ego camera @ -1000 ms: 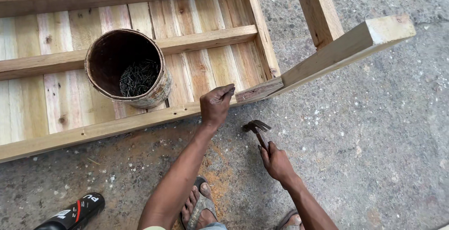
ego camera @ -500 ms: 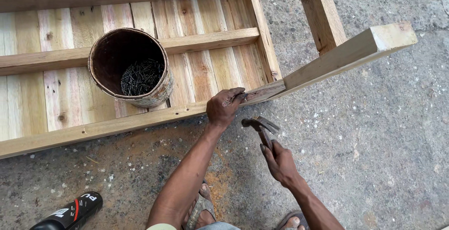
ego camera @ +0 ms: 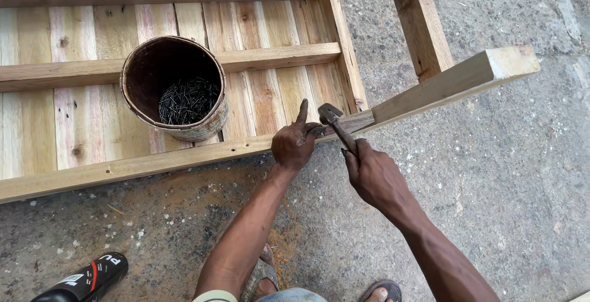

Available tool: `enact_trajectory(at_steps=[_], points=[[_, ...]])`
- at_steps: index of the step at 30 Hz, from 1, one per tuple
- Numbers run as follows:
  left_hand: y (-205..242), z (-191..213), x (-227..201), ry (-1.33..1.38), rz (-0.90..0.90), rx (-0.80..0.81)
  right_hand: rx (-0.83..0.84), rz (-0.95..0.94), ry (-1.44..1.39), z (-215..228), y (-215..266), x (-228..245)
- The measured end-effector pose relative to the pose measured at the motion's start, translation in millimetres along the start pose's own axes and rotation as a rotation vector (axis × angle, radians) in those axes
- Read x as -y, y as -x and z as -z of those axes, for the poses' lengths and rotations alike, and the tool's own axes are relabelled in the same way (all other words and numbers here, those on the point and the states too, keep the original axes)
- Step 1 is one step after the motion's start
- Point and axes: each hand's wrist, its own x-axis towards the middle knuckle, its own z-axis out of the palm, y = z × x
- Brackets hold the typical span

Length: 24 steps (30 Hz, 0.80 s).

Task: The person assembles a wooden furniture piece by hammering nails into joints, applying adhesive to small wooden blocks, and positioning pieces together on a workshop floor.

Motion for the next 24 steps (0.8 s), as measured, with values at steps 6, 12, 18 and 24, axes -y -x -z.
enact_trajectory(at_steps=[6,12,18,24], points=[[-15.9,20.7,-27.9,-0.056,0.000,0.169,-0.201,0.065,-0.111,24.7,16.8,31.7],[13.7,-29.0,20.5,-0.212,-0.093,0.114,-0.011,0.003,-0.004,3.4,-8.0,9.2],[-1.5,0.5,-10.5,-0.295,-0.051,0.162,-0.136,0.050,-0.073,44.0,8.7,49.4],[7.1,-24.2,18.6,-0.337,-0.069,0.104,0.076,-0.055,0.061,8.9,-9.5,26.3]])
